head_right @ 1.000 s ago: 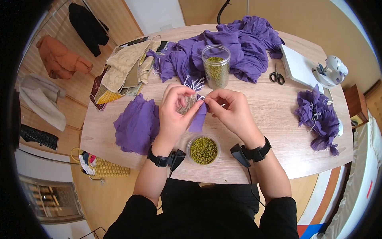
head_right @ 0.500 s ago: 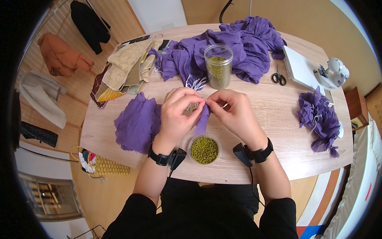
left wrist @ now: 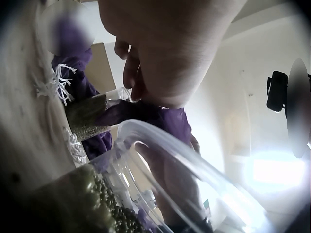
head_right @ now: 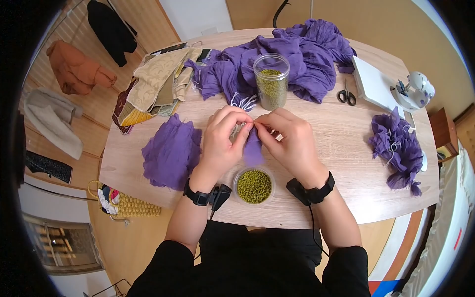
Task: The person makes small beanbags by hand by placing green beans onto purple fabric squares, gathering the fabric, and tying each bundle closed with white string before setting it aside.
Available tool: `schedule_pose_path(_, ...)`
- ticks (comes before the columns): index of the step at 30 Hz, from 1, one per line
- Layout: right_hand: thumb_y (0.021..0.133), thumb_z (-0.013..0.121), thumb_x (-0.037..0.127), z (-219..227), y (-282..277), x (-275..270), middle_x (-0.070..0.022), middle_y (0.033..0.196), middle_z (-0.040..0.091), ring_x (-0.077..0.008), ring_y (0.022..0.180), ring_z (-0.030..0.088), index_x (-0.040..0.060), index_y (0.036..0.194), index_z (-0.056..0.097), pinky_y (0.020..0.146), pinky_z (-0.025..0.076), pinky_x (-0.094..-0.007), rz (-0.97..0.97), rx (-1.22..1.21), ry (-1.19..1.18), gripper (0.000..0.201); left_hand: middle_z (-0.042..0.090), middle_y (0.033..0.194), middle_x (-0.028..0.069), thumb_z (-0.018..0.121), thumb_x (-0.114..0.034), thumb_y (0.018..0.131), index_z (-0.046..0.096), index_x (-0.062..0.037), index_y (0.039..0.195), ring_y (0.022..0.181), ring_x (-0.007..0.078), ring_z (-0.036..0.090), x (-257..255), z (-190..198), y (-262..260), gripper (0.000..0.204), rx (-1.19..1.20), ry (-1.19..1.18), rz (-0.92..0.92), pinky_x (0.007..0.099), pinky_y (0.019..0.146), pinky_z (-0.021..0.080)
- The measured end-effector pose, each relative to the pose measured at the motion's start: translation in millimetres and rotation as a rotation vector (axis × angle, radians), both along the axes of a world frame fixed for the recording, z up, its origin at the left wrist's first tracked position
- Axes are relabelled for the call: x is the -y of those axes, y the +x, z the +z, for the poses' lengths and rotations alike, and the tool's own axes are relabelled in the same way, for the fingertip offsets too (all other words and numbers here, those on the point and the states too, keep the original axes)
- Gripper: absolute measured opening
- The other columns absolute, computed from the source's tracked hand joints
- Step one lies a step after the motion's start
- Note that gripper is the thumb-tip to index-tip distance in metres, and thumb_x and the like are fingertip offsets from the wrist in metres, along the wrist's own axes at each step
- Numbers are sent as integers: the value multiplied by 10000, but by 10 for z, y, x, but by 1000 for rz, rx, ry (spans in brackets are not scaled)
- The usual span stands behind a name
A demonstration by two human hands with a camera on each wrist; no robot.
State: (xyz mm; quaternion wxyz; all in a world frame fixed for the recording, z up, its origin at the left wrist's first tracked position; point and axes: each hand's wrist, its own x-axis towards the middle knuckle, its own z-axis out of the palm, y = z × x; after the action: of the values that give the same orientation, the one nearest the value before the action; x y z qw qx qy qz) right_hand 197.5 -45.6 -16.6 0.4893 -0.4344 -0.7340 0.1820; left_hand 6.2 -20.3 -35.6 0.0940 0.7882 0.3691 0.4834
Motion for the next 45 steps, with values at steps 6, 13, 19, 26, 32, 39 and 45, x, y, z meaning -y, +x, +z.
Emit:
schedule_pose_path(6,930,746,42,-23,-4,-22,-97,896,725,-178,777,729,-10,1007,755,654,569,-288,16,-92,-139,92,688,1036,32,770,-110,918,711,-86,985,976,271,643,22,27,-13,93,-77,19,42,398,850,447)
schedule_pose_path(13,1014,676,76,-166,108,-152,-2,897,701,-64,784,661,-10,1050,716,658,550,-232,268,-478,-601,102,686,1035,22,792,-125,907,720,-93,981,970,257,646,39,74,-12,108,-50,63,33,397,838,441)
schedule_pose_path(19,1037,652,91,-169,118,-154,-5,892,702,-65,767,652,-14,1067,704,661,549,-231,300,-565,-630,121,711,976,55,834,-73,847,747,-71,942,906,264,678,42,91,3,129,42,69,20,372,843,491)
schedule_pose_path(26,1043,650,106,-202,99,-157,-14,888,716,-69,771,663,-10,1080,717,666,546,-228,250,-574,-647,140,714,938,17,870,-98,799,778,-104,907,899,235,666,55,73,1,142,23,76,57,378,808,472)
schedule_pose_path(32,1028,672,104,-181,110,-164,-25,886,731,-69,757,671,-14,1066,734,671,546,-224,237,-575,-685,138,724,911,22,880,-75,775,790,-95,888,888,233,673,58,68,5,146,-1,76,98,367,809,498)
schedule_pose_path(39,1022,683,107,-221,116,-192,-30,865,736,-74,741,676,-15,1075,760,672,545,-220,224,-569,-723,153,729,922,25,878,-102,780,784,-98,884,889,242,670,57,41,-17,141,-26,57,110,373,820,493)
schedule_pose_path(45,1027,677,106,-244,92,-203,-24,852,737,-72,731,671,-14,1069,765,666,541,-218,212,-570,-706,154,727,933,25,852,-86,794,755,-91,877,906,252,669,60,16,7,128,-43,45,145,377,834,495)
